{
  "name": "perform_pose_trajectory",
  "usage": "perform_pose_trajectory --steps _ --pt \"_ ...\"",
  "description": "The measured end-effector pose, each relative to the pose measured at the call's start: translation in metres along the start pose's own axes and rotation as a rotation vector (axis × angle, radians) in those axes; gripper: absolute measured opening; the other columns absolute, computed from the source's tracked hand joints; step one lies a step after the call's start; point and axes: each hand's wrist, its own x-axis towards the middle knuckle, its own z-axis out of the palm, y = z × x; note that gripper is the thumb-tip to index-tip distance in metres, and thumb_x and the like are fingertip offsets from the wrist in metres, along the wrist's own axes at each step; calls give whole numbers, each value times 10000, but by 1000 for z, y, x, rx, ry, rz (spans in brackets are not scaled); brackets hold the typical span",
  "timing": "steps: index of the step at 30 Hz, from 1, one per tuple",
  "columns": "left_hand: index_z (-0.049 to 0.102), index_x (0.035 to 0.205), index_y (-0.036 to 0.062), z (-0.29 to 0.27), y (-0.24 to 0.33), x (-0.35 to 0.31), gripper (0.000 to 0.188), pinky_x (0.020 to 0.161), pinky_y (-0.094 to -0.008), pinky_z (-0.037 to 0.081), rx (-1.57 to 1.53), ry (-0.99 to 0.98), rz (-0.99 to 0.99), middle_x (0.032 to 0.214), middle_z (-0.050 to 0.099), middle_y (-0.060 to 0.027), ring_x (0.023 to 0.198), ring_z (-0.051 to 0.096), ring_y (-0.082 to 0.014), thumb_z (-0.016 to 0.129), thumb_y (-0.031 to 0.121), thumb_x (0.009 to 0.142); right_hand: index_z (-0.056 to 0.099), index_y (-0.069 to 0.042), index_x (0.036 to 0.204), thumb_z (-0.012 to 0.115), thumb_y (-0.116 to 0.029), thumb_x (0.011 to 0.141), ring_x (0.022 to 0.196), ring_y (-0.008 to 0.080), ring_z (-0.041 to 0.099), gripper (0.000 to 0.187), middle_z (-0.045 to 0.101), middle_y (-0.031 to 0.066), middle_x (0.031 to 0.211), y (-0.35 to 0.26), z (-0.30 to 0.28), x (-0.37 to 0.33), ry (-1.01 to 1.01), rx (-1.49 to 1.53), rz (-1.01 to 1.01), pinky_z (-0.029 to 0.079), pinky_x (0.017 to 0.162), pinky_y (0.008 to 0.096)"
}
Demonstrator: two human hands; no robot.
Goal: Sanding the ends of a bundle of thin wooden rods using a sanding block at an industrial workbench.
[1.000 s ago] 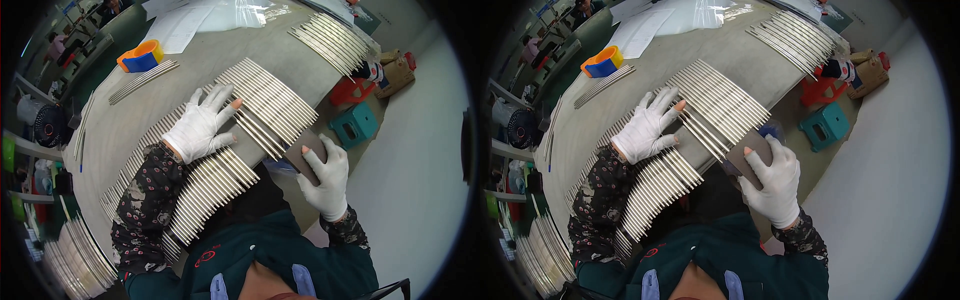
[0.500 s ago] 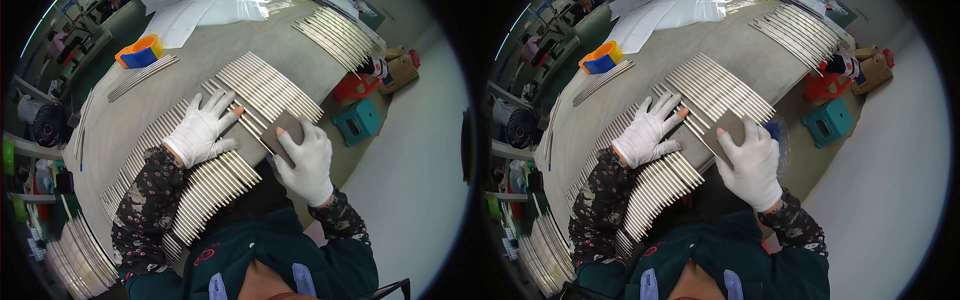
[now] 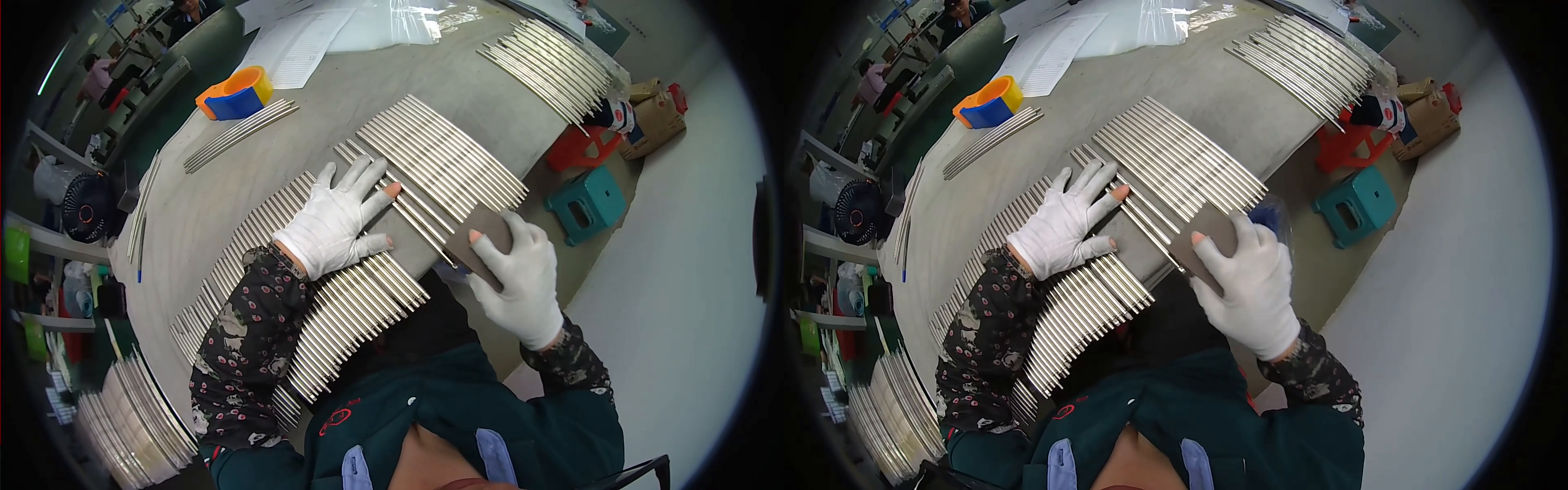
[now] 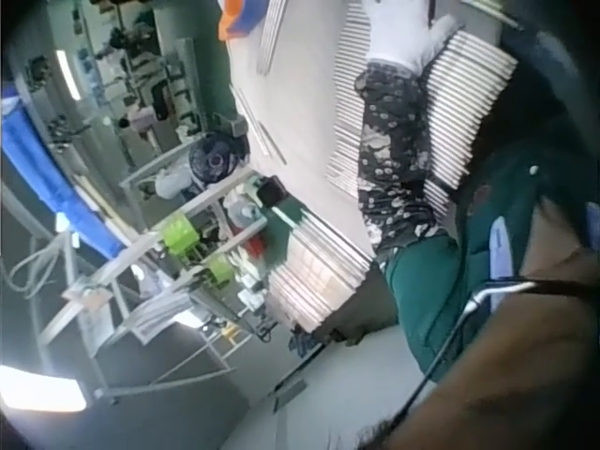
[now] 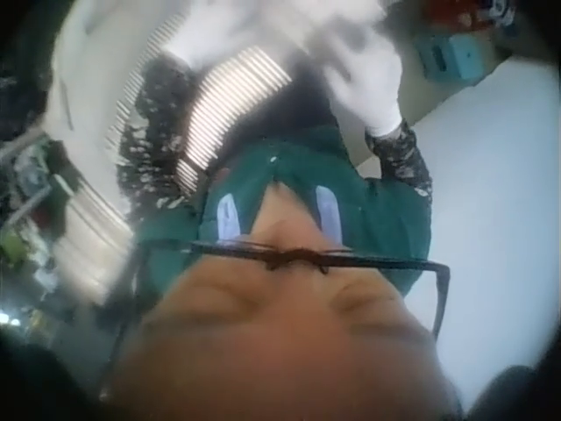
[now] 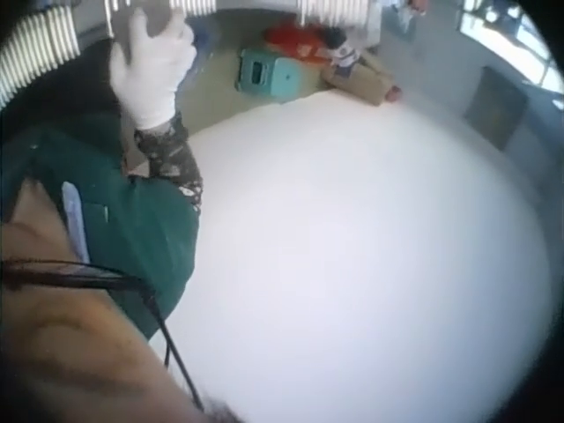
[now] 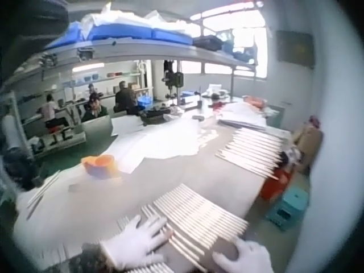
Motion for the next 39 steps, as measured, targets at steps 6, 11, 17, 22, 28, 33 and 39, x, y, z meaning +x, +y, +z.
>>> perform_pose_trajectory --steps 6,11,17,22,28,33,39 --pt "247 1456 194 -3 -1 5 714 1081 -607 177 37 -54 7 1492 218 -212 1373 217 -413 451 575 887 634 -138 1075 740 -158 592 1003 350 509 494 512 219 1199 26 -23 -40 114 -49 117 422 802 420" --pt "259 1447 136 -2 4 22 753 1086 -609 158 88 -77 -12 1488 219 -222 1372 214 -417 432 601 881 627 -147 1103 752 -173 591 989 345 505 527 509 219 1212 29 -14 -45 94 -55 146 416 806 409" --pt "279 1440 128 -2 12 43 755 1089 -604 157 132 -79 -33 1484 226 -221 1373 215 -412 421 612 879 631 -146 1103 758 -188 593 990 342 504 527 513 211 1210 30 -8 -51 72 -17 174 413 804 408" --pt "371 1393 85 2 15 40 748 1094 -589 172 99 3 -28 1460 286 -201 1374 235 -368 479 597 859 631 -143 1102 758 -190 595 988 342 506 525 511 213 1211 33 -7 -52 47 -7 183 413 809 408" --pt "285 1435 122 -3 15 27 769 1089 -605 166 94 -63 -45 1485 218 -223 1382 193 -405 443 617 868 630 -142 1102 753 -193 599 989 342 507 521 508 215 1212 35 -4 -51 71 26 178 411 817 410" --pt "313 1418 102 -5 17 23 776 1090 -604 165 68 -87 -70 1489 213 -221 1382 192 -405 466 616 857 621 -149 1121 752 -201 596 1015 343 497 543 499 211 1230 32 -6 -46 117 50 152 401 833 411" --pt "332 1405 98 -4 18 26 770 1086 -608 172 71 -64 -66 1484 222 -222 1381 198 -403 494 603 847 622 -146 1126 748 -204 591 1058 341 474 553 485 214 1252 28 -3 -36 118 22 140 386 851 412"
